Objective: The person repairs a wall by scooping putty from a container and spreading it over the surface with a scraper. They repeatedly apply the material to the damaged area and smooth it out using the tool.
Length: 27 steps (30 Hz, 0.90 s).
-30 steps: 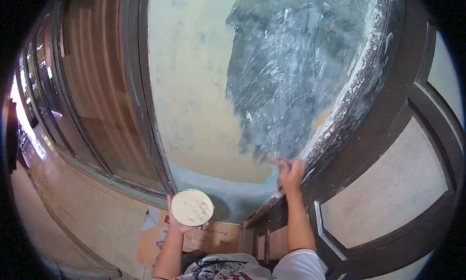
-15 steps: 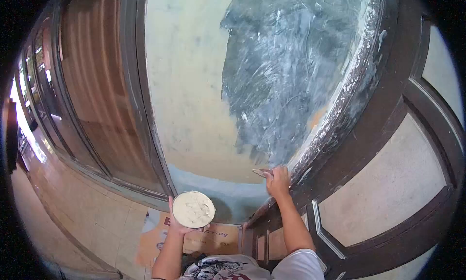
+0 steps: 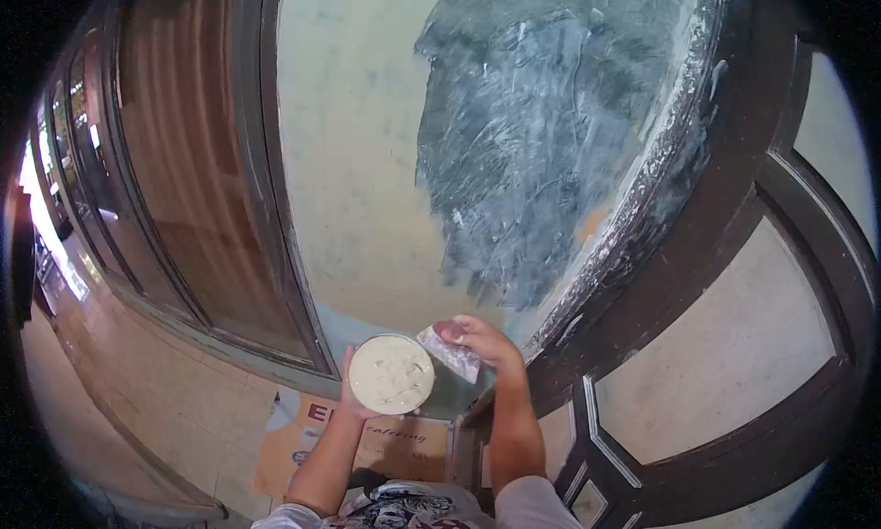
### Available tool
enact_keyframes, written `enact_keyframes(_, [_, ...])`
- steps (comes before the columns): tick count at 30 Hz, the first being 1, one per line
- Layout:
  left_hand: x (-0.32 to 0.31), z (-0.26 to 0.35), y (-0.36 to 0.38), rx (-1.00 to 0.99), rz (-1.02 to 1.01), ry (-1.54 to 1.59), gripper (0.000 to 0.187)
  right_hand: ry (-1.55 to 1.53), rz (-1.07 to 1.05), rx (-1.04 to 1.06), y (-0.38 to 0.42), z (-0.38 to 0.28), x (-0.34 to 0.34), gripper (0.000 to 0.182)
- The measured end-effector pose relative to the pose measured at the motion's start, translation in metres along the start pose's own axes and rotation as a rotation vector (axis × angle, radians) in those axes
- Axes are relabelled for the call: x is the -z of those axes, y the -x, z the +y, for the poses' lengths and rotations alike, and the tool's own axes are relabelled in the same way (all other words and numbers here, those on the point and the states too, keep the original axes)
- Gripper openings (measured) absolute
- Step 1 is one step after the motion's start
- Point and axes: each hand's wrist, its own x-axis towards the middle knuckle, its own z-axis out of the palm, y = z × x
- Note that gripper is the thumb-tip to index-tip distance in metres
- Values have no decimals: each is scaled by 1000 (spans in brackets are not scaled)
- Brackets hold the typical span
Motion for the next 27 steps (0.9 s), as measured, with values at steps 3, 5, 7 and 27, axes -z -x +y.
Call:
enact_keyframes(3, [-2, 5, -7, 67, -70, -81, 99, 2, 26, -71, -11, 19, -22, 31])
enact_keyframes(5, [-3, 10, -4, 59, -60, -116, 98, -50, 12, -31, -16, 37, -31, 35])
enact_keyframes(7, [-5, 15, 6, 69, -77, -94, 97, -65, 33, -81, -20, 55, -35, 36])
enact_keyframes(27, [-47, 46, 77, -106, 116, -305, 104, 471, 656, 440, 45, 39, -151, 25])
